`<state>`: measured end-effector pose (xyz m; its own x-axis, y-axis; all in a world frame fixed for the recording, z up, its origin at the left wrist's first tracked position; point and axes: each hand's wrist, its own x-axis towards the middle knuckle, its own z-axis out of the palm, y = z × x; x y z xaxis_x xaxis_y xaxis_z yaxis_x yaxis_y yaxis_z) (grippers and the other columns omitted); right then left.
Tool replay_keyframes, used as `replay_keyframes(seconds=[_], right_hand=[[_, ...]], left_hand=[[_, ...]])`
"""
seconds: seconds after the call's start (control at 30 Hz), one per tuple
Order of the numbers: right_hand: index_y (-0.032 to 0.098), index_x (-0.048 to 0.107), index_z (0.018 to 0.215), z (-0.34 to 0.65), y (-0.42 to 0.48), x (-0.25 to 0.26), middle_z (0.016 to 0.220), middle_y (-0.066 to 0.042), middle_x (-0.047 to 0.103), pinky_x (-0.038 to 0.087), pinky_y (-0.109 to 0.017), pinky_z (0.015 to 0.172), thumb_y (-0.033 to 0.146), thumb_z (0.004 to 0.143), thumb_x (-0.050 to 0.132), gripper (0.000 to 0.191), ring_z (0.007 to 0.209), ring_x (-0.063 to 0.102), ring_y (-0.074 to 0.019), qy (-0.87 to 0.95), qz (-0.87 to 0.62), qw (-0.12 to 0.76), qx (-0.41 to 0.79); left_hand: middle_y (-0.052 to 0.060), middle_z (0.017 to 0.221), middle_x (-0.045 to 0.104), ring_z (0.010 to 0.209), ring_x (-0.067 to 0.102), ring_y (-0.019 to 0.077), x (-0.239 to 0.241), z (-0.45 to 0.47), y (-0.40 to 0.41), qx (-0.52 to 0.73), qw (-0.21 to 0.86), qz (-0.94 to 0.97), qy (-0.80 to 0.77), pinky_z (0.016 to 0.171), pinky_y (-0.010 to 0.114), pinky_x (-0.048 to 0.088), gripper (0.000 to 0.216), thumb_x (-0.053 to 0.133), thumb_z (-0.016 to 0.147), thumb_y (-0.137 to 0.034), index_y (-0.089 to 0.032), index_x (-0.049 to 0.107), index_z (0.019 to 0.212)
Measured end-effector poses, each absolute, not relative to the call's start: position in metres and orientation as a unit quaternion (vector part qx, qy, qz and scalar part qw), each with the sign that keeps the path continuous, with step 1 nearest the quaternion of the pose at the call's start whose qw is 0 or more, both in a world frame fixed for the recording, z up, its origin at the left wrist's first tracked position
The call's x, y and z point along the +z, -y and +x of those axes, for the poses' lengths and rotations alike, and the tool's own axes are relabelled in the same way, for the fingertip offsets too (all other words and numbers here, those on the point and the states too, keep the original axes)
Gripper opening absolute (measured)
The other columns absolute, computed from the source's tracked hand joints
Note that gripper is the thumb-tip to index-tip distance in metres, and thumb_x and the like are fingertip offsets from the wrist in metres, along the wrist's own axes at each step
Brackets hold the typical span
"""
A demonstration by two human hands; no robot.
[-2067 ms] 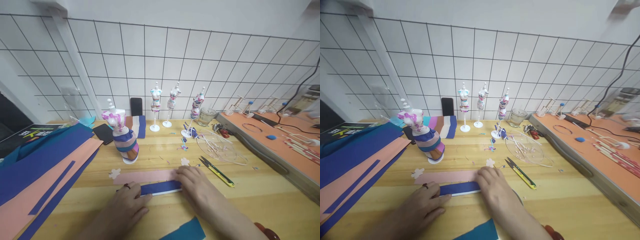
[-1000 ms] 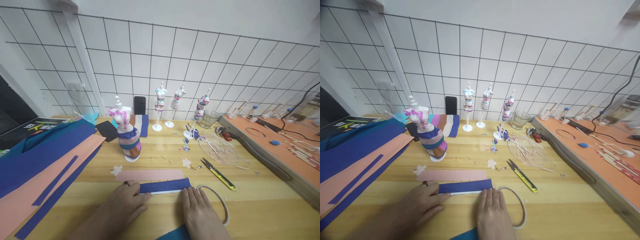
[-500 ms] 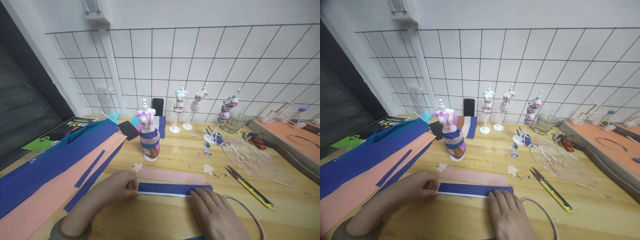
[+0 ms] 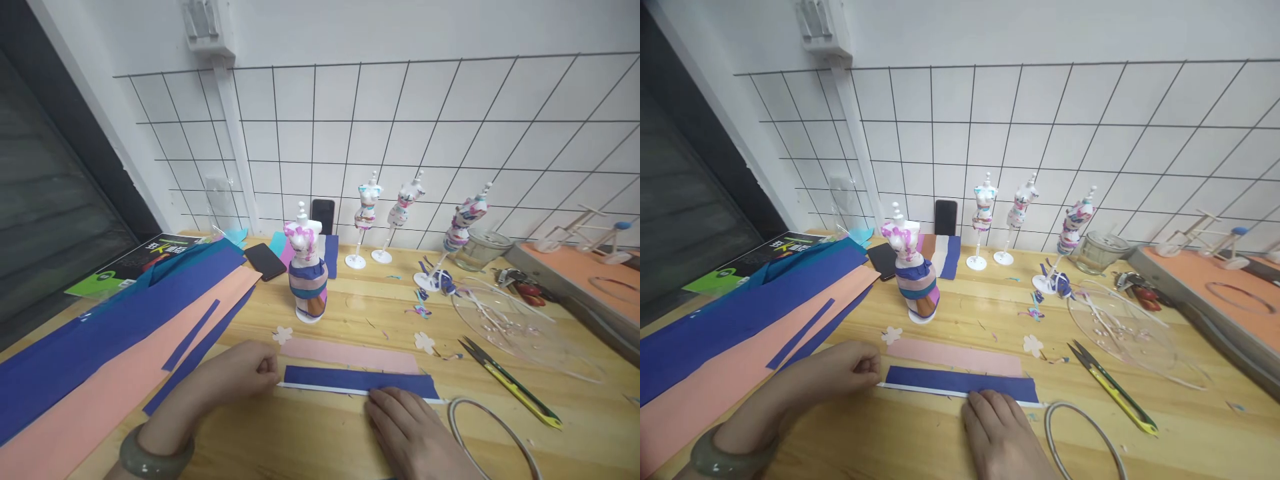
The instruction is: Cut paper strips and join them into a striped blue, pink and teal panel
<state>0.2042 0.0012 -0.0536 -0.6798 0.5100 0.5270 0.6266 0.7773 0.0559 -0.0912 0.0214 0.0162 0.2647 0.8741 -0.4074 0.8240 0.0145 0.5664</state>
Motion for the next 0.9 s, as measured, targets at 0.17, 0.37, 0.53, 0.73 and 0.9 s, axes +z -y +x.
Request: replay_keyframes(seconds=[0.17, 0.37, 0.53, 0.73, 0.9], right_hand=[[0.017, 0.065, 0.101, 0.203, 0.002, -0.076, 0.100, -0.009, 0.069, 0.047, -0.039, 0.079, 0.008, 0.092, 0.024, 0.043, 0.091, 0.059, -0.0250, 0.899, -0.337, 0.271, -0.068], [0.016, 0.065, 0.100, 0.204, 0.002, -0.072, 0.099, -0.009, 0.068, 0.046, -0.038, 0.080, 0.007, 0.090, 0.024, 0.043, 0.091, 0.057, -0.0251, 0.901, -0.346, 0.256, -0.047], [0.016, 0.066, 0.095, 0.202, 0.000, -0.050, 0.092, -0.007, 0.070, 0.048, -0.032, 0.074, 0.006, 0.091, 0.026, 0.042, 0.082, 0.060, -0.0223, 0.913, -0.323, 0.236, -0.084], [0.018, 0.066, 0.097, 0.200, 0.001, -0.045, 0.094, -0.006, 0.071, 0.049, -0.035, 0.075, 0.009, 0.093, 0.025, 0.042, 0.084, 0.061, -0.0238, 0.914, -0.324, 0.233, -0.069], [0.022, 0.062, 0.105, 0.195, 0.003, -0.033, 0.099, -0.005, 0.068, 0.048, -0.034, 0.078, 0.019, 0.096, 0.033, 0.031, 0.088, 0.059, -0.0222, 0.909, -0.317, 0.266, 0.052]], left_hand=[[-0.005, 0.054, 0.047, 0.053, 0.042, 0.0117, 0.008, -0.090, -0.021, 0.033, 0.385, 0.697, -0.604, 0.046, 0.023, 0.025, 0.008, 0.049, 0.063, -0.021, -0.019, 0.051, 0.056], [-0.005, 0.054, 0.043, 0.053, 0.038, 0.0111, 0.007, -0.088, -0.020, 0.063, 0.401, 0.692, -0.596, 0.046, 0.022, 0.024, 0.009, 0.046, 0.064, -0.021, -0.018, 0.048, 0.055], [-0.006, 0.054, 0.040, 0.052, 0.037, 0.0095, 0.009, -0.088, -0.022, 0.089, 0.445, 0.678, -0.578, 0.048, 0.021, 0.027, 0.010, 0.048, 0.066, -0.023, -0.018, 0.047, 0.058], [-0.006, 0.054, 0.042, 0.052, 0.038, 0.0101, 0.011, -0.082, -0.019, 0.110, 0.461, 0.665, -0.577, 0.047, 0.021, 0.028, 0.018, 0.054, 0.072, -0.032, -0.017, 0.055, 0.064], [-0.006, 0.055, 0.043, 0.053, 0.038, 0.0098, 0.020, -0.072, -0.013, 0.132, 0.478, 0.667, -0.556, 0.048, 0.020, 0.027, 0.023, 0.055, 0.076, -0.036, -0.015, 0.060, 0.068]])
